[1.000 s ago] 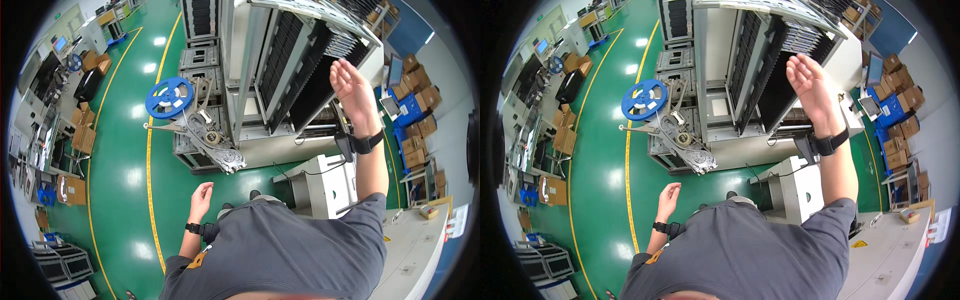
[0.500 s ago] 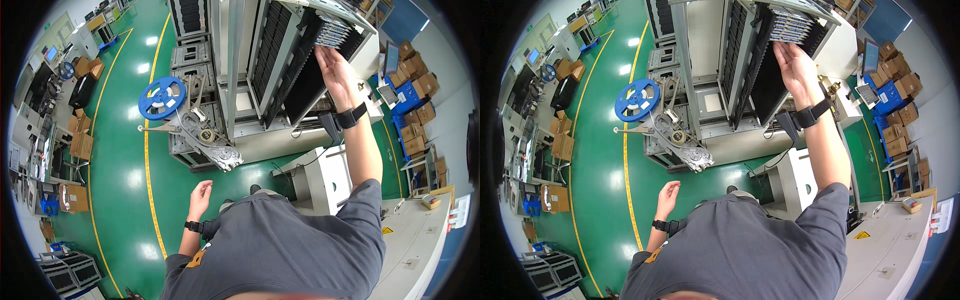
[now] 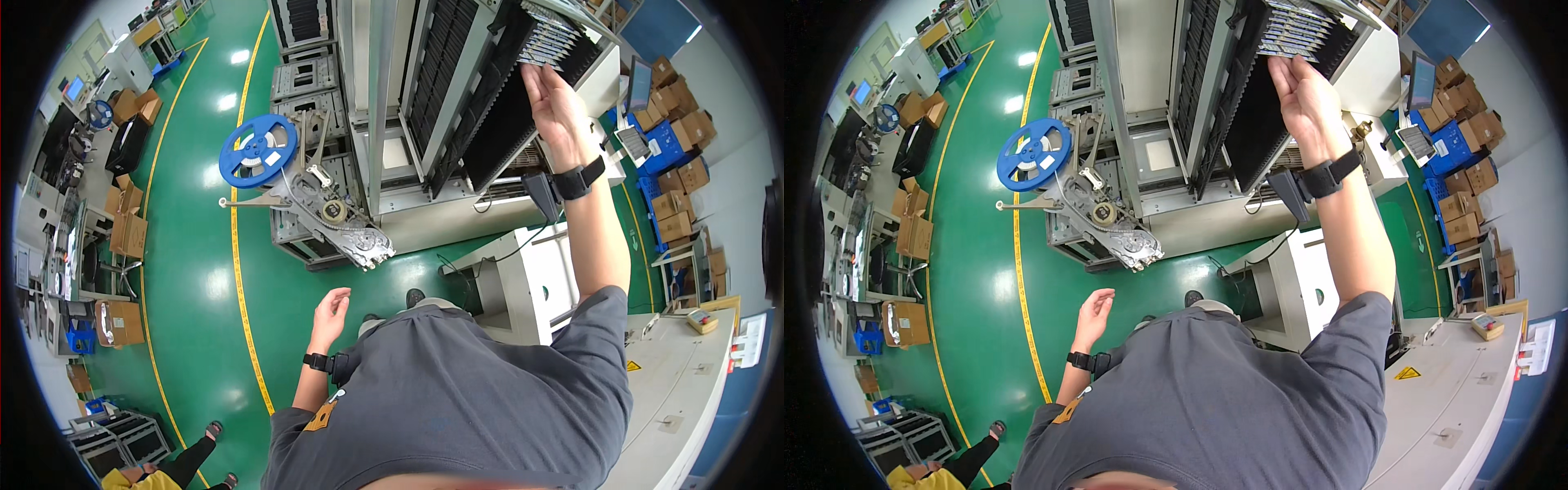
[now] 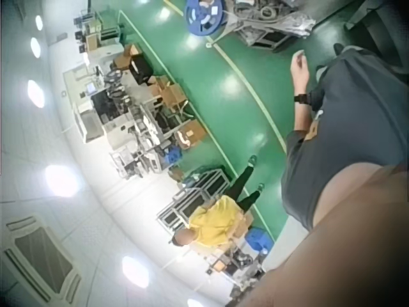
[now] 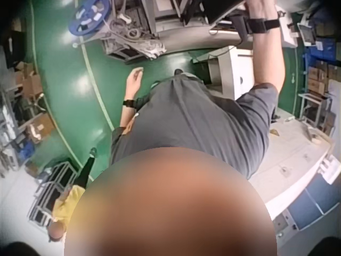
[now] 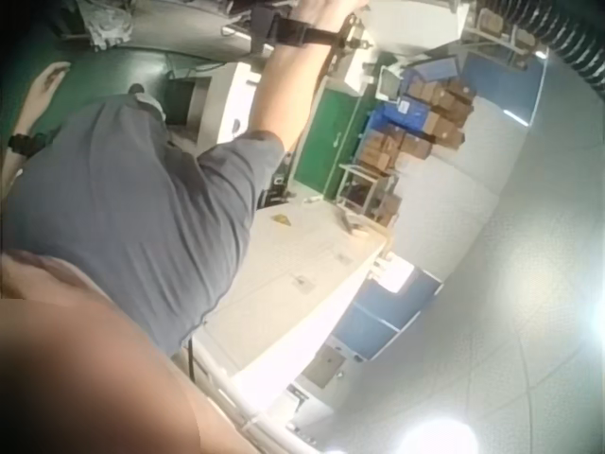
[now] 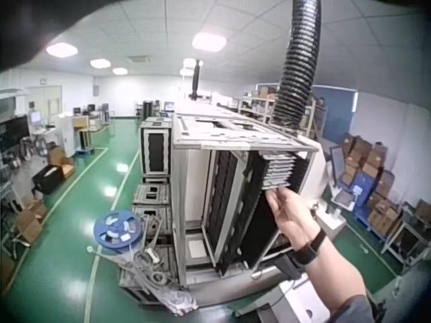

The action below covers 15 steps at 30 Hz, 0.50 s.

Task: Unloading and inspecting PCB panels from an industrial storage magazine.

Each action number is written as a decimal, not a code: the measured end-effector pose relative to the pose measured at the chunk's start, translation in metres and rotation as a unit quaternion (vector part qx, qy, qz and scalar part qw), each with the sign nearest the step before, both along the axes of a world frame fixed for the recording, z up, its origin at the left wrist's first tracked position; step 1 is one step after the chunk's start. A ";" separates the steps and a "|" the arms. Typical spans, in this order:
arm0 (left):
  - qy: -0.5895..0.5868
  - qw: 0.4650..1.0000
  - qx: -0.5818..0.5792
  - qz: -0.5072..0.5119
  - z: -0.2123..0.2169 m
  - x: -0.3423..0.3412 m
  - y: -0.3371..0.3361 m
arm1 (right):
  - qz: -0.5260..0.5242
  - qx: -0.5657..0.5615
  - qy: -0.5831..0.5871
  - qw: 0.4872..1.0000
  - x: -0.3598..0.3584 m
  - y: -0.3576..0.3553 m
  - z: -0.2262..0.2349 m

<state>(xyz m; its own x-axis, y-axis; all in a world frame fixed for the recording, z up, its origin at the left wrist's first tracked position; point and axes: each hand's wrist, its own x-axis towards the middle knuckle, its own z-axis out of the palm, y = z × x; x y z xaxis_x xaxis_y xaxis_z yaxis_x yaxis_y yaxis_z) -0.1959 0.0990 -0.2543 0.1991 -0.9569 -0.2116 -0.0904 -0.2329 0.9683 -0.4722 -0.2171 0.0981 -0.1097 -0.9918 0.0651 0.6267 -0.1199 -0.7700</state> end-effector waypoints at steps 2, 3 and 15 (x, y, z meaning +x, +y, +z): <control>-0.003 1.000 0.002 -0.003 0.002 0.000 -0.002 | -0.008 0.010 -0.009 1.000 -0.003 0.011 0.001; -0.007 1.000 0.003 -0.004 0.002 0.001 -0.004 | -0.010 0.010 -0.009 1.000 -0.006 0.016 0.000; -0.004 0.997 -0.004 -0.071 -0.001 -0.009 -0.037 | 0.025 -0.010 -0.060 0.998 -0.016 0.027 -0.001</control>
<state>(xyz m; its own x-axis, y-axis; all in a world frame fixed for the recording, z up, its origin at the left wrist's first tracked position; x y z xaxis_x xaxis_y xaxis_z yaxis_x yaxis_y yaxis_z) -0.2047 0.0623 -0.2554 0.0626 -0.9774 -0.2020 -0.1297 -0.2087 0.9693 -0.4886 -0.1902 0.0966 -0.0676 -0.9950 0.0736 0.7193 -0.0998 -0.6875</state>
